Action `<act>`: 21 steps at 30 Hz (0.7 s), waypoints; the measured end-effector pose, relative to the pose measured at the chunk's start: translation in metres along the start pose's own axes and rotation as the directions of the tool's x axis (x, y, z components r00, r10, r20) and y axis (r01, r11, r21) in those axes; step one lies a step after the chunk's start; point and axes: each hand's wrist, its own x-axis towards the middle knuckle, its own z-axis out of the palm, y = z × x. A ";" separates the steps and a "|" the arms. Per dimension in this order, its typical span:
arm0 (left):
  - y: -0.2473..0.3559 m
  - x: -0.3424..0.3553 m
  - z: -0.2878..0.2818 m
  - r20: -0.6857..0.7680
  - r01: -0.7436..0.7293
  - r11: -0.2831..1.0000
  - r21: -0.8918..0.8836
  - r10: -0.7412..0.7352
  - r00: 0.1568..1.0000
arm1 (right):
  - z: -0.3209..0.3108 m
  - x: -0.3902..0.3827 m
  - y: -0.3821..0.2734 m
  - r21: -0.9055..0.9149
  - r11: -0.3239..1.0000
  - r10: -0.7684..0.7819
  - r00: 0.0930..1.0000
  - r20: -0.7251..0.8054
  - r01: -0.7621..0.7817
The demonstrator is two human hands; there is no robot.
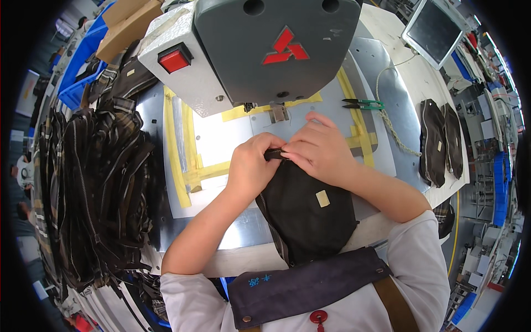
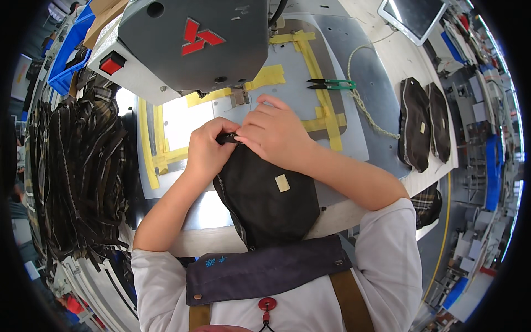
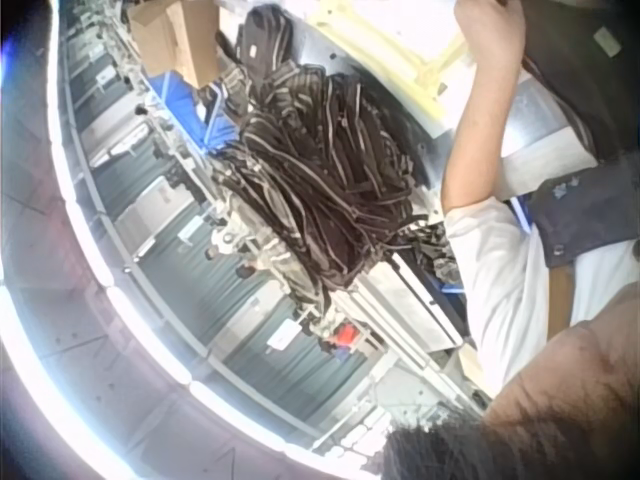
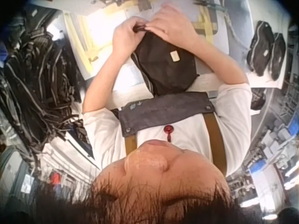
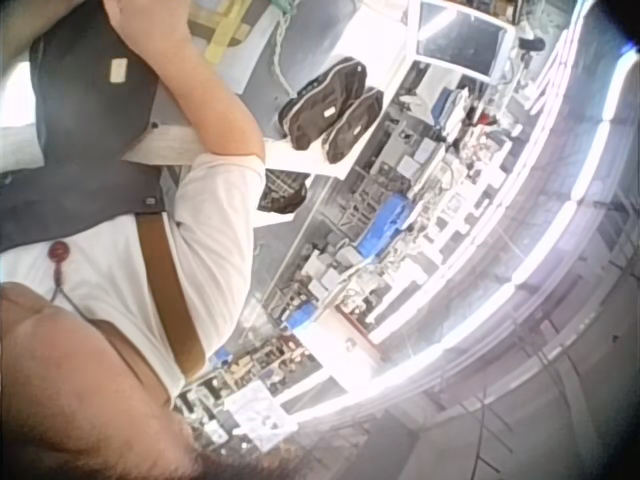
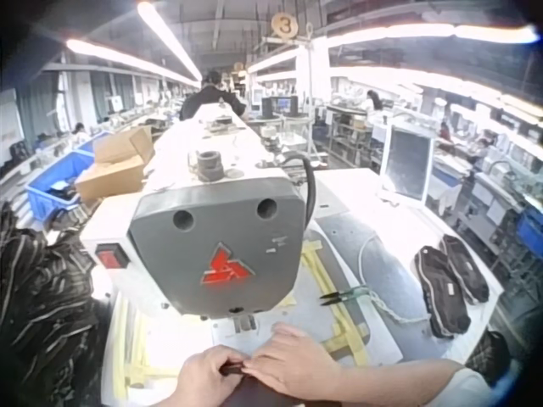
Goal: The person operates an industrial sewing machine to stitch the edges of dark fabric pouches. They align the pouch under the needle, sew short segments, and use scissors to trim threads. The person handles multiple pouches, moving finished items aside and picking up new ones from a stack.
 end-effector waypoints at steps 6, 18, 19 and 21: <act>-0.003 0.004 -0.005 0.118 0.221 0.965 -0.142 -0.205 0.972 | 0.000 0.002 0.002 0.079 0.987 0.133 0.990 0.049 -0.137; 0.005 0.005 -0.006 0.094 0.254 0.963 -0.092 -0.246 0.965 | 0.002 0.005 0.019 0.321 0.767 0.487 0.830 0.272 -0.555; 0.004 0.005 -0.006 0.093 0.279 0.954 -0.109 -0.270 0.958 | 0.001 0.006 0.019 0.343 0.742 0.502 0.817 0.284 -0.576; 0.005 0.007 -0.006 0.107 0.315 0.938 -0.144 -0.302 0.947 | 0.001 0.007 0.019 0.376 0.695 0.531 0.790 0.306 -0.613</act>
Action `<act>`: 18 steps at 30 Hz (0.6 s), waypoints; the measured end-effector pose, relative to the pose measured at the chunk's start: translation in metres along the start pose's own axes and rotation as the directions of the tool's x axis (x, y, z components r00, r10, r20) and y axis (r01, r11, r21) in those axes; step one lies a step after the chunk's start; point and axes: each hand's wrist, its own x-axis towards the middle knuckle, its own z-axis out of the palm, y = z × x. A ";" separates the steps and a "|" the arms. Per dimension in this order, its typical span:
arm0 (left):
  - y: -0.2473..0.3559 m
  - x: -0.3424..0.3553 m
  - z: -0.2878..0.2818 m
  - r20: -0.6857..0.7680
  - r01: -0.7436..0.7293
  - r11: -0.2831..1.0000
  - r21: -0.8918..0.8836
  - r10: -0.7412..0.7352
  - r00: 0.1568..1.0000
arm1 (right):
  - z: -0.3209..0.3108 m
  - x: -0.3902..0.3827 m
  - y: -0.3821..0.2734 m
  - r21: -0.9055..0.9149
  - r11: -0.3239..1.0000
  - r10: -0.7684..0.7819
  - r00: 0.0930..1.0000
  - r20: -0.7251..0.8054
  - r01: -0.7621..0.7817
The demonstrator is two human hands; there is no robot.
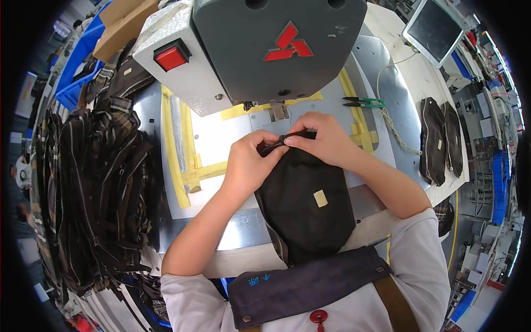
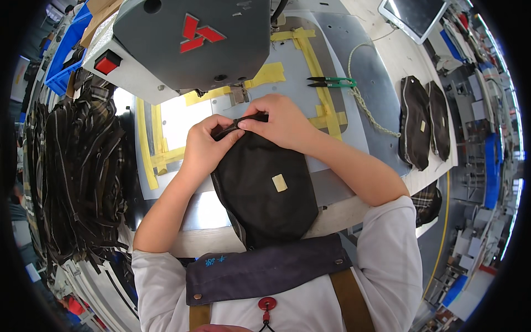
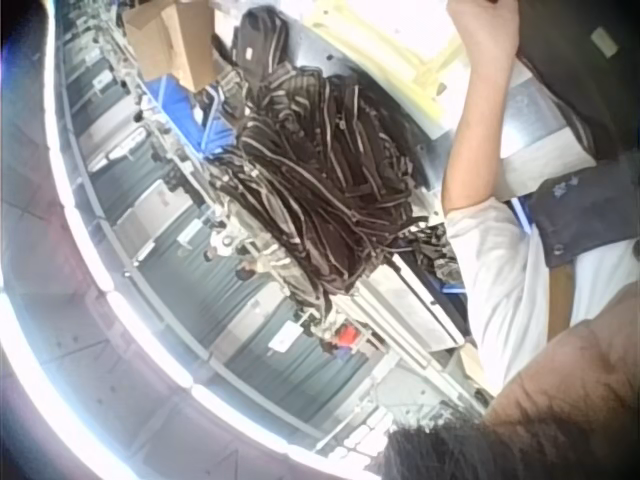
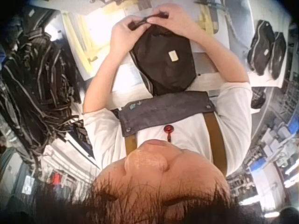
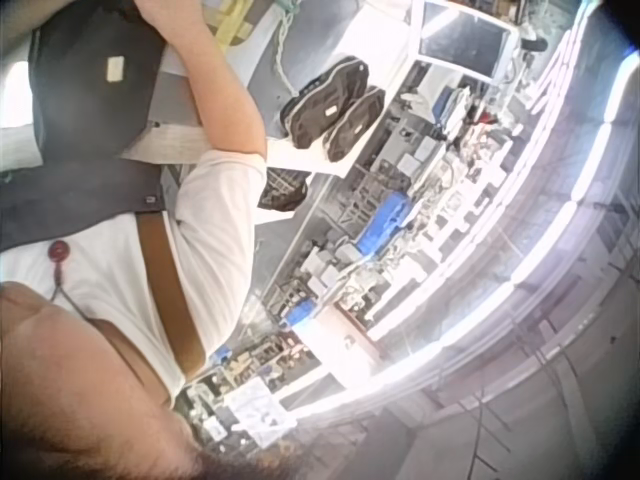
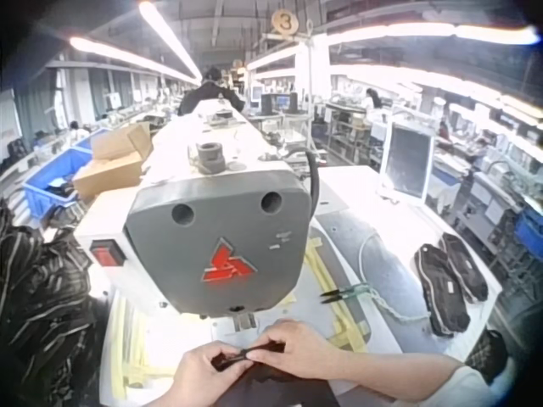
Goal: The person operates an industrial sewing machine to stitch the edges of dark fabric pouches. They align the pouch under the needle, sew short segments, and use scissors to trim threads. The person handles multiple pouches, moving finished items aside and picking up new ones from a stack.
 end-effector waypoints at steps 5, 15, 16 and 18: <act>0.001 0.001 -0.001 0.010 0.018 1.000 -0.012 -0.018 1.000 | -0.001 -0.002 -0.002 0.039 0.998 0.053 0.998 0.014 -0.054; -0.002 0.006 -0.010 0.139 0.076 0.990 -0.122 -0.059 0.988 | 0.001 0.001 0.011 0.216 0.976 0.016 0.996 0.087 -0.034; -0.001 0.006 -0.010 0.157 0.086 0.987 -0.138 -0.064 0.986 | 0.001 0.001 0.012 0.246 0.969 0.013 0.995 0.095 -0.036; -0.004 0.006 -0.009 0.149 0.078 0.984 -0.160 -0.054 0.987 | 0.000 0.000 0.010 0.230 0.973 0.004 0.996 0.084 -0.024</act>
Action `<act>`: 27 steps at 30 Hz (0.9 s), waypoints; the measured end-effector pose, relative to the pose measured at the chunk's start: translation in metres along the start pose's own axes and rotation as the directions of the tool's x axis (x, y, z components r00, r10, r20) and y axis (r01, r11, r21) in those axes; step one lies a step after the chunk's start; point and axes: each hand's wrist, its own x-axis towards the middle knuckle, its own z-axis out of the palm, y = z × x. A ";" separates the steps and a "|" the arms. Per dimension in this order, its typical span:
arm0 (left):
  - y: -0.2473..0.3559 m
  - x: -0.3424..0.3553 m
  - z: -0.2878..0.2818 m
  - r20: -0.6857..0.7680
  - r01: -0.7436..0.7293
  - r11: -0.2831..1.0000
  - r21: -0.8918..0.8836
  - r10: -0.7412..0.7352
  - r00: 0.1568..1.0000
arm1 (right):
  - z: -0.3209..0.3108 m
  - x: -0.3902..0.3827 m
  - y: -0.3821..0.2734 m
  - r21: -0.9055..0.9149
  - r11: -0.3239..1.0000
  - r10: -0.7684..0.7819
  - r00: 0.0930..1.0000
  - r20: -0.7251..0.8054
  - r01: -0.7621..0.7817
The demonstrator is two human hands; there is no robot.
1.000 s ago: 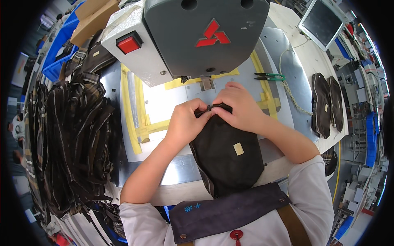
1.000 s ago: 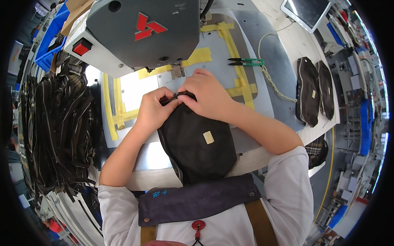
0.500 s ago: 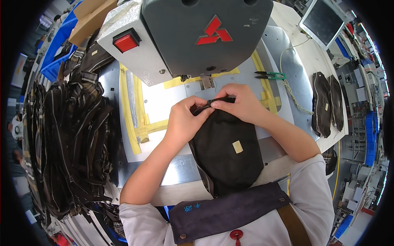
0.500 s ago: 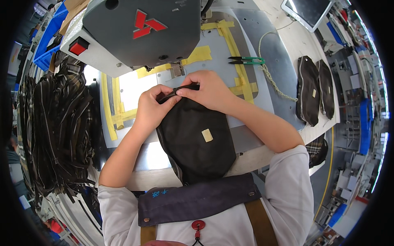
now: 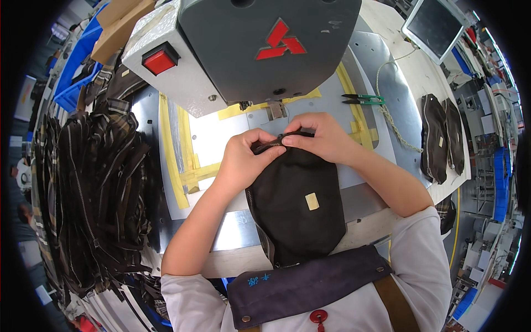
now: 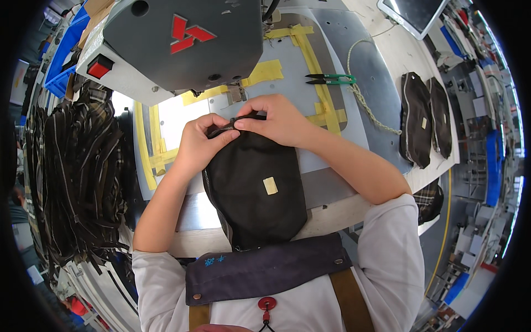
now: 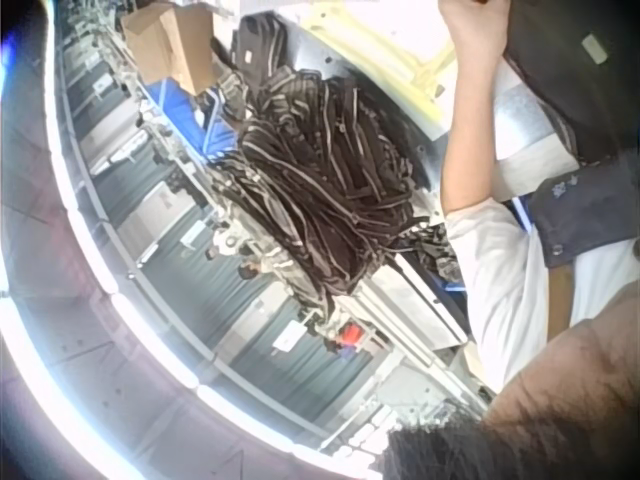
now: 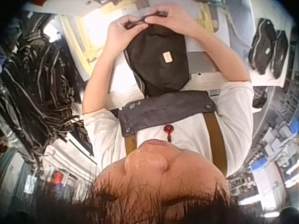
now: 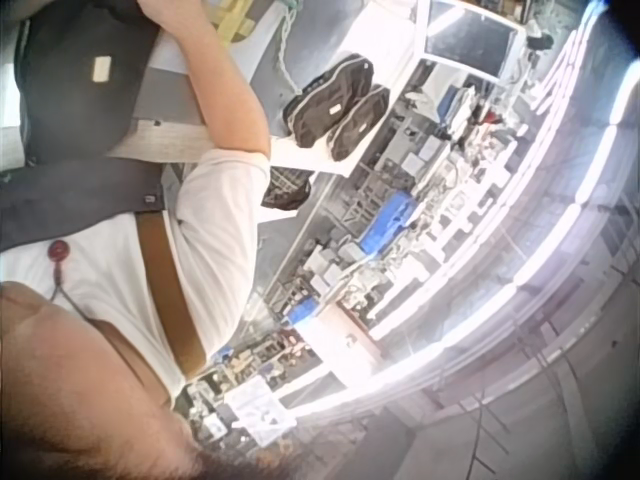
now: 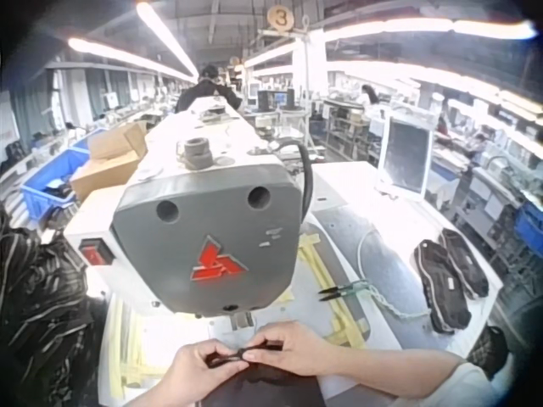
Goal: The person operates an industrial sewing machine to stitch the edges of dark fabric pouches. They align the pouch under the needle, sew short segments, and use scissors to trim threads. The person handles multiple pouches, moving finished items aside and picking up new ones from a stack.
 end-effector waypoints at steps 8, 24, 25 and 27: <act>0.003 -0.002 0.002 -0.061 -0.009 0.989 0.151 0.019 0.998 | 0.004 0.000 -0.016 -0.129 0.989 0.065 0.998 0.002 -0.065; 0.000 -0.003 0.004 -0.070 -0.060 0.990 0.127 0.069 0.995 | -0.002 -0.002 -0.003 -0.238 0.948 -0.221 0.975 -0.019 0.210; -0.001 -0.004 0.005 -0.080 -0.072 0.985 0.158 0.085 0.993 | -0.002 -0.002 -0.004 -0.250 0.944 -0.226 0.974 -0.022 0.214; 0.000 -0.004 0.006 -0.095 -0.080 0.981 0.177 0.098 0.991 | -0.002 -0.002 -0.004 -0.280 0.934 -0.235 0.972 -0.020 0.220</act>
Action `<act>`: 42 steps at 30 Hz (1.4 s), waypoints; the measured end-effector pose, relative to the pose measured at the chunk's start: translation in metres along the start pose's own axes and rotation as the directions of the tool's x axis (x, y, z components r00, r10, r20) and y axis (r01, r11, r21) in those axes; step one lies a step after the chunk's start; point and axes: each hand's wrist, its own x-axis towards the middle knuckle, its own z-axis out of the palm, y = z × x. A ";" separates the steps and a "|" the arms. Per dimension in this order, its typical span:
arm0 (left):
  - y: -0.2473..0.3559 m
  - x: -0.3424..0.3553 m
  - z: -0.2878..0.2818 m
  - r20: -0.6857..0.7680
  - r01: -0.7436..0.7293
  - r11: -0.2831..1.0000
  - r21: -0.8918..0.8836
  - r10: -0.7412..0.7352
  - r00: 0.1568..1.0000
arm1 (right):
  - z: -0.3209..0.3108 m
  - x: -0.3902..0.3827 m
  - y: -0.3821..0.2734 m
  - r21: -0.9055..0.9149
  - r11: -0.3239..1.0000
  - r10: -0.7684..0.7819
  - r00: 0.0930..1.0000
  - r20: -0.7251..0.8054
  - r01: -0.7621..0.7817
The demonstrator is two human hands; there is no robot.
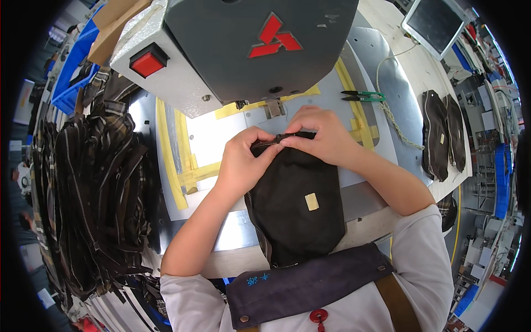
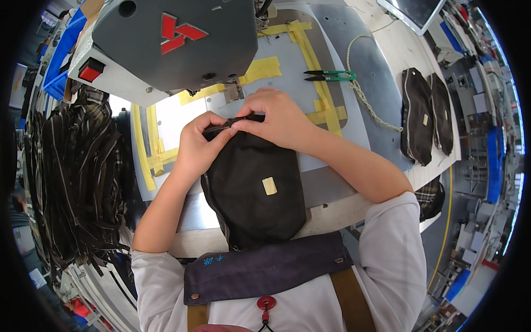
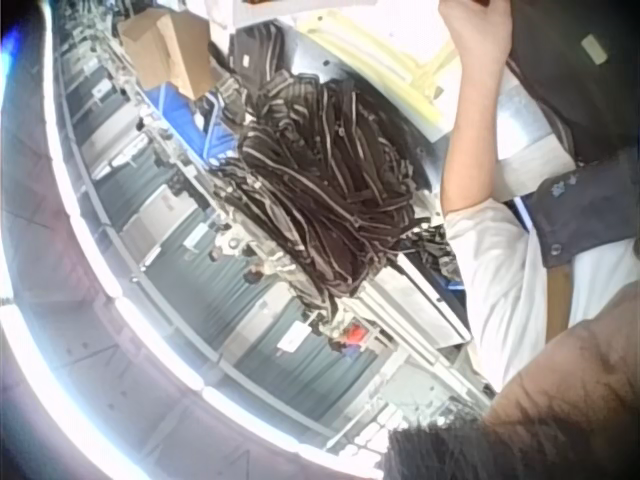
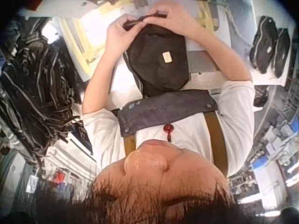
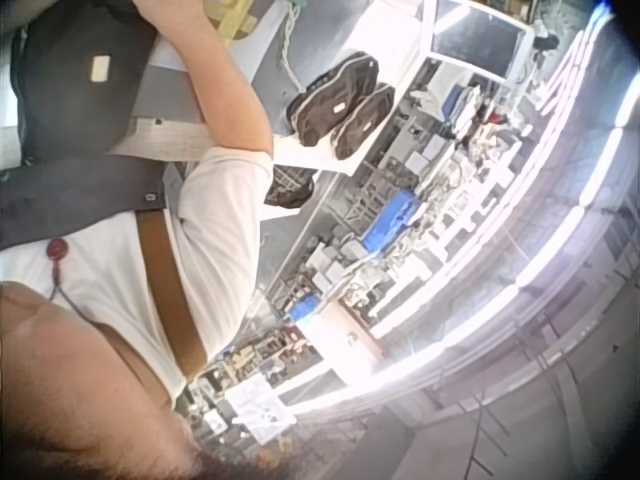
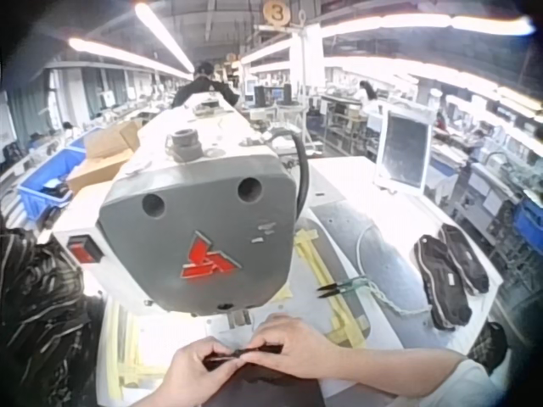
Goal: The person operates an industrial sewing machine to stitch the edges of dark fabric pouches. They align the pouch under the needle, sew short segments, and use scissors to trim threads. The person handles multiple pouches, moving finished items aside and picking up new ones from a stack.
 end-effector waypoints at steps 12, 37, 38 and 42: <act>-0.004 -0.007 0.006 -0.128 -0.457 0.845 0.277 0.504 0.854 | -0.003 -0.003 -0.007 -0.376 0.769 -0.562 0.827 -0.011 0.518; 0.001 0.003 -0.009 0.232 0.133 0.981 -0.141 -0.098 0.968 | -0.002 -0.002 -0.004 0.166 0.965 0.186 0.977 0.105 -0.201; 0.001 0.004 -0.010 0.243 0.148 0.978 -0.149 -0.109 0.964 | -0.003 -0.002 -0.003 0.166 0.968 0.170 0.980 0.108 -0.186; -0.001 0.004 -0.010 0.242 0.151 0.973 -0.176 -0.106 0.965 | 0.000 -0.001 -0.005 0.186 0.953 0.224 0.969 0.104 -0.240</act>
